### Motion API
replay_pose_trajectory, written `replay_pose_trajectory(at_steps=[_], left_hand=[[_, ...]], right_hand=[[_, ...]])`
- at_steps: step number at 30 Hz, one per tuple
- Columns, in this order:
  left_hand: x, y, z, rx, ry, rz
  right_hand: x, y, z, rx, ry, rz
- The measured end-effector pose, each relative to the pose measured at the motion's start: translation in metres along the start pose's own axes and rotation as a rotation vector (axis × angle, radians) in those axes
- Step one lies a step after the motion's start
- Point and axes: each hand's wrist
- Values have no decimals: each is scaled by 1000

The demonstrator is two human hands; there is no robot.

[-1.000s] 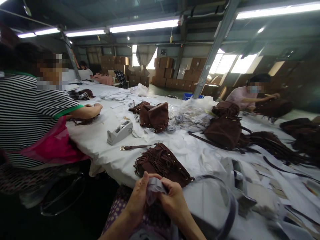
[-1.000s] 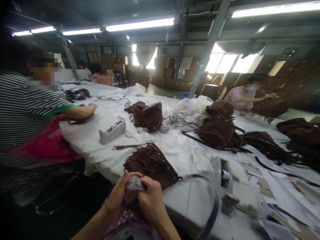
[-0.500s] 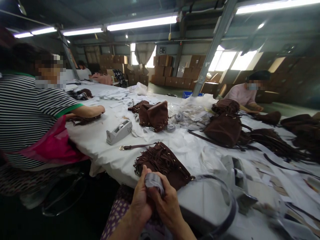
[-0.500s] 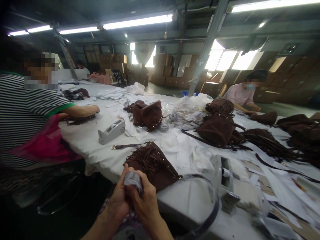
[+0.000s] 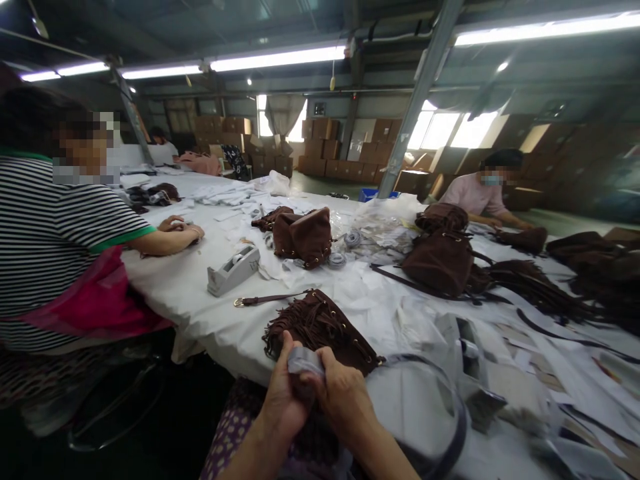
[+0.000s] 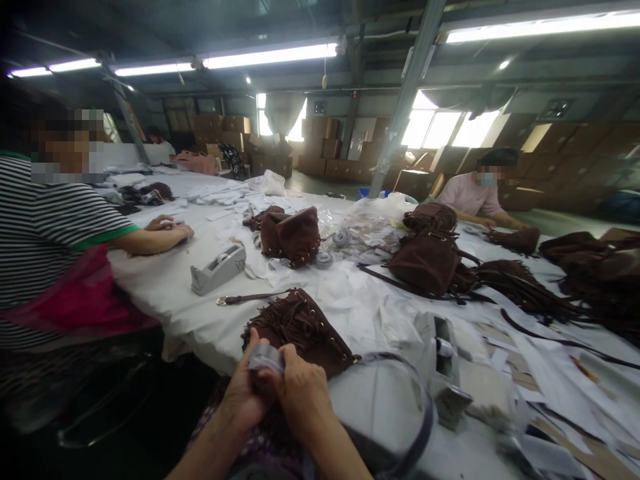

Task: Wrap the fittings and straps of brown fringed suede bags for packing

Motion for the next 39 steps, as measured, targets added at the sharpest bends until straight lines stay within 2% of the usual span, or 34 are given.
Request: replay_pose_trajectory(at_steps=[4, 8, 10, 13, 15, 17, 20, 22, 24, 27, 30, 32, 34, 37, 39], left_hand=[[-10, 8, 6, 27, 75, -136], [-18, 11, 4, -55, 103, -191], [-17, 8, 2, -129, 83, -222], [-10, 0, 4, -201, -58, -270], [-6, -3, 11, -219, -288, -289], [-8, -2, 23, -229, -642, -331], [-24, 7, 39, -318, -1281, -479], [-37, 13, 42, -437, -1551, -543], [-49, 16, 36, -511, -1536, -531], [-58, 13, 18, -502, -1115, -370], [-57, 5, 1, -451, -685, -171], [-53, 0, -1, -450, -565, -148], [-51, -2, 4, -472, -699, -268], [-60, 2, 20, -501, -1235, -555], [-75, 8, 27, -581, -1411, -622]], right_hand=[[3, 3, 2, 99, 36, 29], [-7, 5, -13, 40, 25, 172], [-13, 3, -19, 25, 28, 209], [-14, 0, -16, 90, 53, 198], [-9, -1, -8, 160, 120, 167], [0, -3, 1, 228, 215, 101], [19, -9, 8, 293, 306, -51], [33, -16, 8, 305, 292, -119], [45, -23, 5, 295, 228, -122], [53, -28, -4, 219, 94, -65], [45, -27, -11, 75, -15, 25], [38, -25, -11, 14, -8, 56], [37, -26, -6, 20, 92, 11], [52, -34, 1, 151, 239, -142], [67, -44, 0, 225, 199, -171]])
Point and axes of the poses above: each hand's wrist, its own y-axis away from the middle knuckle, its own x-axis out of the back of the hand, z = x × y, and after that the axes turned 1 degree about z, right-handed
